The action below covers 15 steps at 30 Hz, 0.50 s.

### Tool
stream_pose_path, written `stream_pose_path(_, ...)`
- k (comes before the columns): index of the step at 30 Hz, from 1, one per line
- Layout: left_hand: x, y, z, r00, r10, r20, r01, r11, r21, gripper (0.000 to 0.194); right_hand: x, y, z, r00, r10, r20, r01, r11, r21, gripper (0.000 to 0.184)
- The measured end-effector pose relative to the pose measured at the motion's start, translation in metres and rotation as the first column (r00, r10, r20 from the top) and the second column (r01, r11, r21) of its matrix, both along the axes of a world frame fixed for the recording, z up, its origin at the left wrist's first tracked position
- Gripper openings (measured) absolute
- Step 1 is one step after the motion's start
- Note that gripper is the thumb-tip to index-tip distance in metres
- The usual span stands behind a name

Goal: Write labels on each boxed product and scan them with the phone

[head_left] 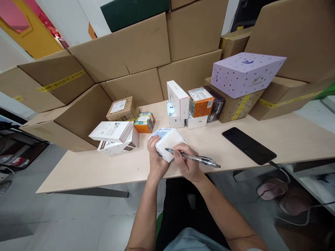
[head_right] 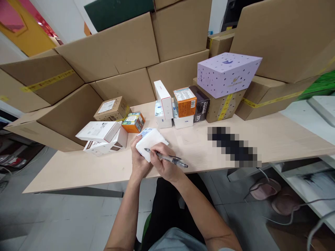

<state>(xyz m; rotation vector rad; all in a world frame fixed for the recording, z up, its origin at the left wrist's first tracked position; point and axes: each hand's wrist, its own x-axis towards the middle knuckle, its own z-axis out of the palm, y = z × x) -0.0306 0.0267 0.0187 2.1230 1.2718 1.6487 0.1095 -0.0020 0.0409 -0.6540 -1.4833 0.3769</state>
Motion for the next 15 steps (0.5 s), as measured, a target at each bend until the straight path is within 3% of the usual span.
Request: stream_pose_path(15, -0.0010, 0.0020, -0.0010, 1.000, 0.006, -0.026, -0.005, 0.999, 0.041, 0.074, 0.0017, -0.0014, 0.0040, 1.000, -0.011, -0.006, 0.011, 1.000, -0.017, 0.010)
